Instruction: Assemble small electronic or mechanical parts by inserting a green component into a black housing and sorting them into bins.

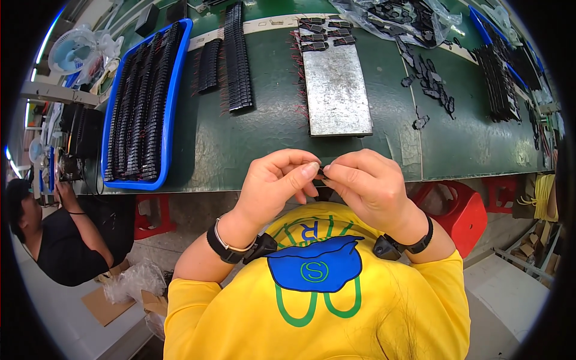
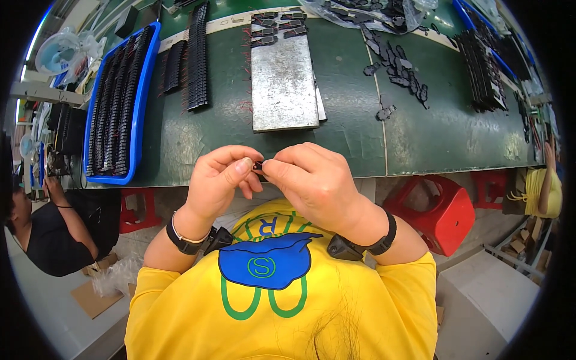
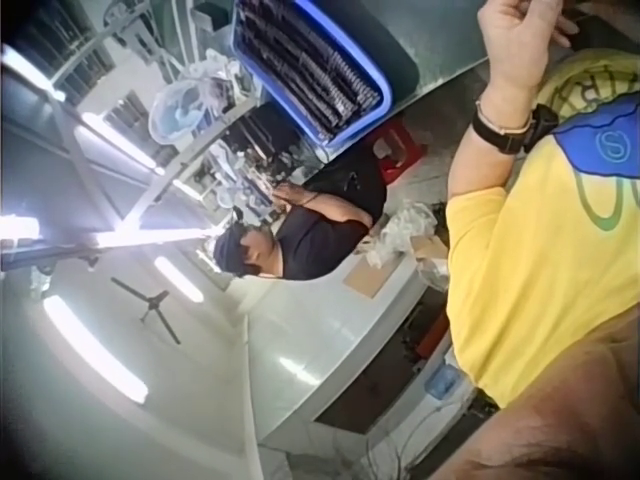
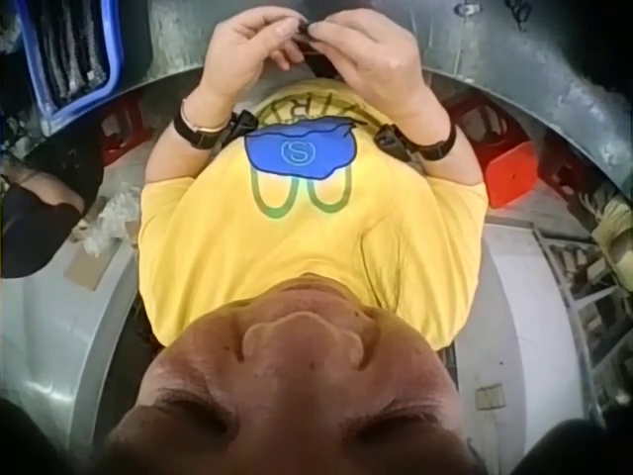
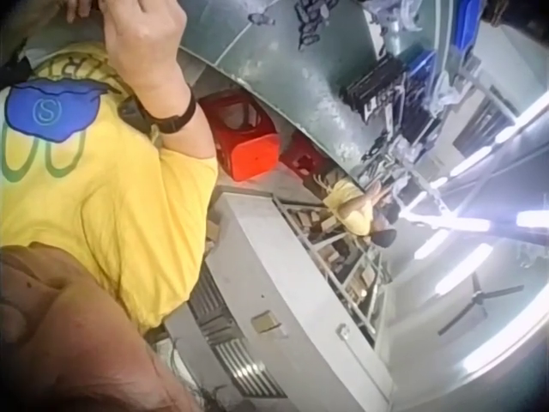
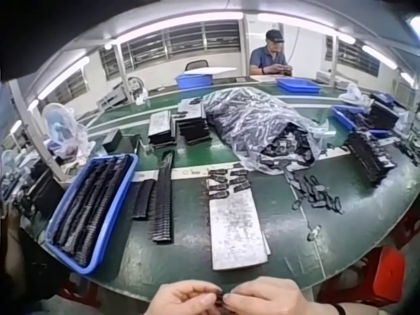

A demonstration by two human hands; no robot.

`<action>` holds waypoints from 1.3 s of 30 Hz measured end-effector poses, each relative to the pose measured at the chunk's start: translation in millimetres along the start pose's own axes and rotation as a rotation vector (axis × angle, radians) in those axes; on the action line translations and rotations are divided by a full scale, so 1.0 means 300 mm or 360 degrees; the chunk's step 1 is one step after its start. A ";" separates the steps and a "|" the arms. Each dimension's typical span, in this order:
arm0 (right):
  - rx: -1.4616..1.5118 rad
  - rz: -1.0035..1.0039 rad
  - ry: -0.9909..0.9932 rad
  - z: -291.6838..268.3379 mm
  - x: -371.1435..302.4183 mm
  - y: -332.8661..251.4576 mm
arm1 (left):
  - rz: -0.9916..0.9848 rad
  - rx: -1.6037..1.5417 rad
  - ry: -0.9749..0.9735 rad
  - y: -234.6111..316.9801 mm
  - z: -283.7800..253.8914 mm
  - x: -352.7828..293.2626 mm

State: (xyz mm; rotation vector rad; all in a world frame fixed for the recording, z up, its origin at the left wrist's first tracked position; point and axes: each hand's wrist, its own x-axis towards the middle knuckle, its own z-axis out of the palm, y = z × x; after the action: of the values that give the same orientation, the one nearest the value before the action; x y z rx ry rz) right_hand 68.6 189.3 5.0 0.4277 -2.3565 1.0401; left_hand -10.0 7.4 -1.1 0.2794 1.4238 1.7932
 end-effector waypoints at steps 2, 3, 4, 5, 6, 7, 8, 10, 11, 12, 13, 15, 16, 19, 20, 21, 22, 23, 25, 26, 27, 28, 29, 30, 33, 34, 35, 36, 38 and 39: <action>-0.0052 -0.0043 -0.0010 0.001 -0.001 0.000 | -0.0044 0.0081 0.0029 0.006 0.006 0.003; -0.0078 -0.0064 -0.0015 0.002 -0.001 -0.001 | -0.0030 0.0123 0.0048 0.007 0.009 0.005; -0.0076 -0.0064 -0.0012 0.004 -0.003 -0.002 | -0.0018 0.0165 0.0067 0.008 0.011 0.006; -0.0092 -0.0074 0.0000 0.004 -0.005 -0.001 | -0.0004 0.0206 0.0084 0.008 0.013 0.008; -0.0108 -0.0084 0.0012 0.003 -0.007 0.000 | -0.0004 0.0208 0.0083 0.007 0.015 0.007; -0.0123 -0.0093 0.0024 0.003 -0.008 0.000 | 0.0004 0.0190 0.0092 0.005 0.015 0.004; -0.0122 -0.0092 0.0027 0.002 -0.008 0.001 | 0.0012 0.0173 0.0101 0.004 0.015 0.001; -0.0101 -0.0090 0.0027 -0.002 -0.006 0.001 | 0.0018 0.0157 0.0107 0.007 0.014 0.001; -0.0093 -0.0089 0.0027 -0.003 -0.004 0.002 | -0.0016 0.0136 0.0084 0.012 0.012 0.004; -0.0096 -0.0086 0.0029 -0.005 -0.004 0.003 | -0.0050 0.0115 0.0061 0.018 0.009 0.007; -0.0081 -0.0085 0.0032 -0.006 -0.005 0.005 | -0.0084 0.0095 0.0035 0.023 0.006 0.009; -0.0067 -0.0078 0.0038 -0.012 -0.011 0.011 | -0.0131 0.0066 0.0012 0.031 -0.004 0.010; -0.0091 -0.0071 0.0039 -0.006 -0.009 0.010 | -0.0177 0.0038 -0.0007 0.035 -0.012 0.010; 0.0038 -0.0025 0.0076 -0.009 -0.010 0.014 | -0.0213 -0.0037 -0.0090 0.031 -0.015 0.020; -0.0008 -0.0012 0.0075 -0.030 -0.018 0.023 | -0.0201 -0.0059 -0.0072 0.028 -0.023 0.013; -0.0032 0.0000 0.0107 -0.055 -0.025 0.036 | -0.0198 -0.0072 -0.0119 0.024 -0.025 0.012; -0.0039 0.0003 0.0139 -0.072 -0.023 0.049 | -0.0186 -0.0086 -0.0093 0.026 -0.033 0.004; -0.0043 0.0004 0.0170 -0.091 -0.022 0.063 | -0.0173 -0.0102 -0.0065 0.026 -0.041 -0.001; -0.0282 0.0391 0.0083 -0.206 -0.067 0.110 | -0.0151 -0.0127 -0.0049 0.021 -0.059 -0.001; -0.0357 0.0645 0.0174 -0.252 -0.089 0.139 | -0.0122 -0.0156 -0.0051 0.013 -0.071 0.002; -0.0434 0.0906 0.0276 -0.289 -0.110 0.165 | -0.0099 -0.0179 -0.0061 0.005 -0.074 0.007; -0.0447 0.0907 0.0283 -0.308 -0.113 0.187 | -0.0077 -0.0200 -0.0065 0.001 -0.077 0.007; -0.0616 0.0936 0.0251 -0.325 -0.112 0.210 | -0.0075 -0.0201 -0.0078 -0.001 -0.077 0.005; -0.0786 0.0963 0.0218 -0.339 -0.109 0.231 | -0.0058 -0.0198 -0.0077 -0.003 -0.078 0.006; -0.1072 0.0933 0.0143 -0.325 -0.102 0.253 | -0.0024 -0.0189 -0.0085 -0.010 -0.078 0.006; -0.1178 0.0874 0.0094 -0.310 -0.095 0.255 | -0.0034 -0.0176 -0.0094 -0.013 -0.079 0.006; -0.1273 0.0810 0.0042 -0.299 -0.088 0.258 | -0.0044 -0.0161 -0.0093 -0.014 -0.085 0.002; -0.1272 0.0810 0.0046 -0.300 -0.085 0.256 | -0.0054 -0.0146 -0.0092 -0.014 -0.088 0.001; -0.1206 0.0891 -0.0024 -0.310 -0.081 0.246 | -0.0051 -0.0150 -0.0105 -0.012 -0.092 0.003; -0.1174 0.0932 -0.0059 -0.316 -0.081 0.244 | -0.0049 -0.0158 -0.0117 -0.011 -0.093 0.006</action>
State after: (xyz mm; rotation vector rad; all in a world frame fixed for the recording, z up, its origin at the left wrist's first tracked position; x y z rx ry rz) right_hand 85.3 310.5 1.7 -0.5444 -2.7395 0.2965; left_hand -26.8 -11.2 -13.9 0.2674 1.2769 1.8038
